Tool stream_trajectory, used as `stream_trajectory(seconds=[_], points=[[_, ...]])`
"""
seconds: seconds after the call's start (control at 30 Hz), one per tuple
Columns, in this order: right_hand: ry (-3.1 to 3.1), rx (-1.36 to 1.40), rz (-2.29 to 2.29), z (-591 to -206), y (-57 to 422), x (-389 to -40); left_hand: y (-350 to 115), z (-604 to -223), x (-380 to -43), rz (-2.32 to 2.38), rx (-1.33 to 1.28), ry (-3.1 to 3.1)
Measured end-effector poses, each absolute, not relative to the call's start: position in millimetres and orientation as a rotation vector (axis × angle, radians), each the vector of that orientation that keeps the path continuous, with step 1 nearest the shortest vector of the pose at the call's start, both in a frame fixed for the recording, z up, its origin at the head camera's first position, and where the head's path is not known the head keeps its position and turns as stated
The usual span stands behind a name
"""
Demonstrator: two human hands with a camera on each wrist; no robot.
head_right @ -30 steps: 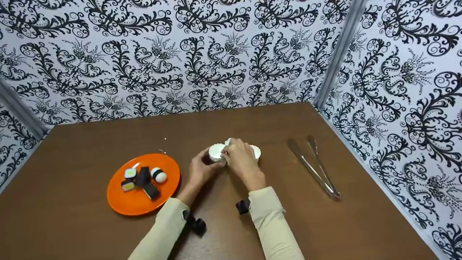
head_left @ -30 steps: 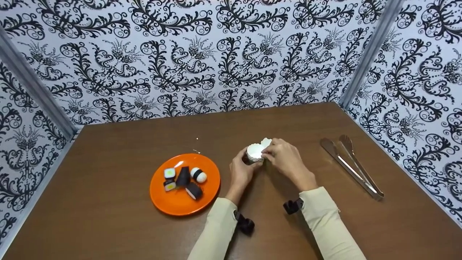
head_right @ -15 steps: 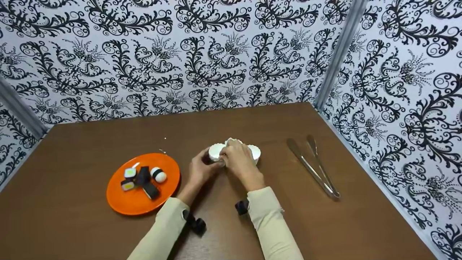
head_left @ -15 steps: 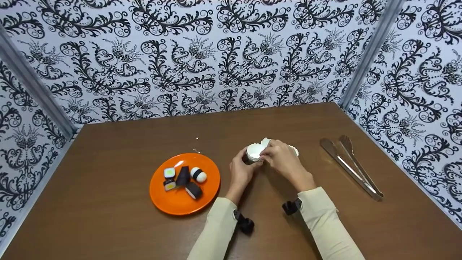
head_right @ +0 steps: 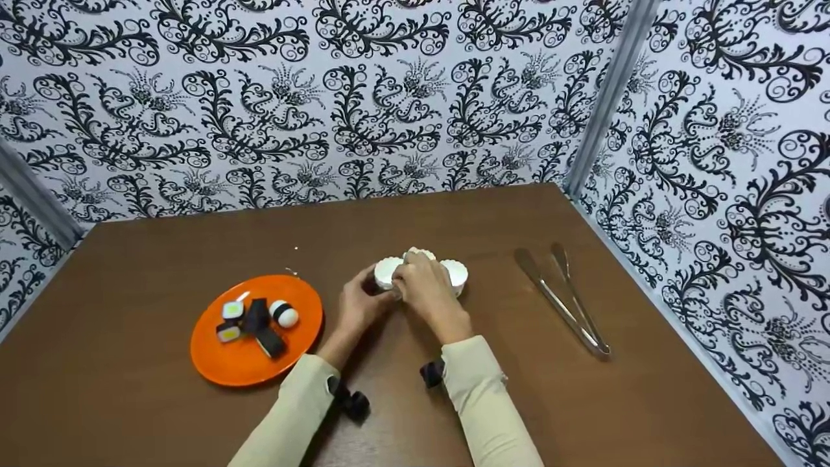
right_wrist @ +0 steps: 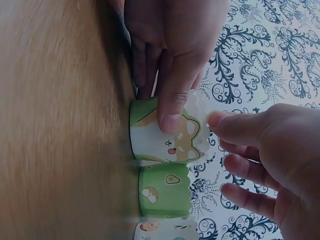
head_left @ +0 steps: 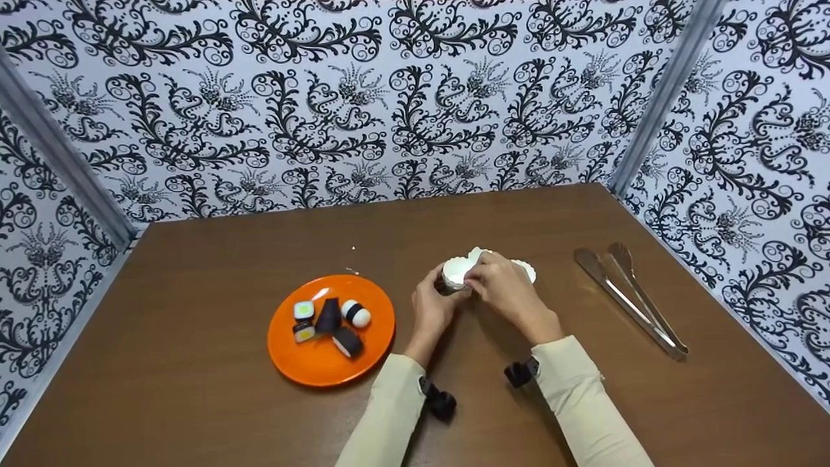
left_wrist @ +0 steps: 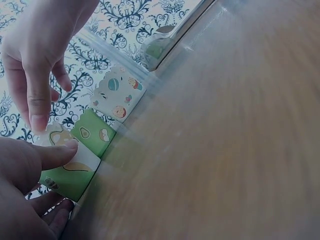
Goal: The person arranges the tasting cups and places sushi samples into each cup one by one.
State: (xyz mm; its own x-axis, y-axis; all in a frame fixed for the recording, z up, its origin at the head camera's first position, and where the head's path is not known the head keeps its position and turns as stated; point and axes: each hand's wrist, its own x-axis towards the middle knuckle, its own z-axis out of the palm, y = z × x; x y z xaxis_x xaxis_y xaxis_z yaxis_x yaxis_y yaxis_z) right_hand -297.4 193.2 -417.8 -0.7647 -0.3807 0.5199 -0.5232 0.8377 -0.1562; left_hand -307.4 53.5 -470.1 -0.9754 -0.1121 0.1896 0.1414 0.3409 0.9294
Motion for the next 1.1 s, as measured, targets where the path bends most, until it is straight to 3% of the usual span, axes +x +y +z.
stream_trajectory(seconds=[1.1], points=[[-2.498,0.73,0.397,-418.0,194.2,-298.5,53.1,-471.6,-308.4,-1.716,-0.031,-2.351]])
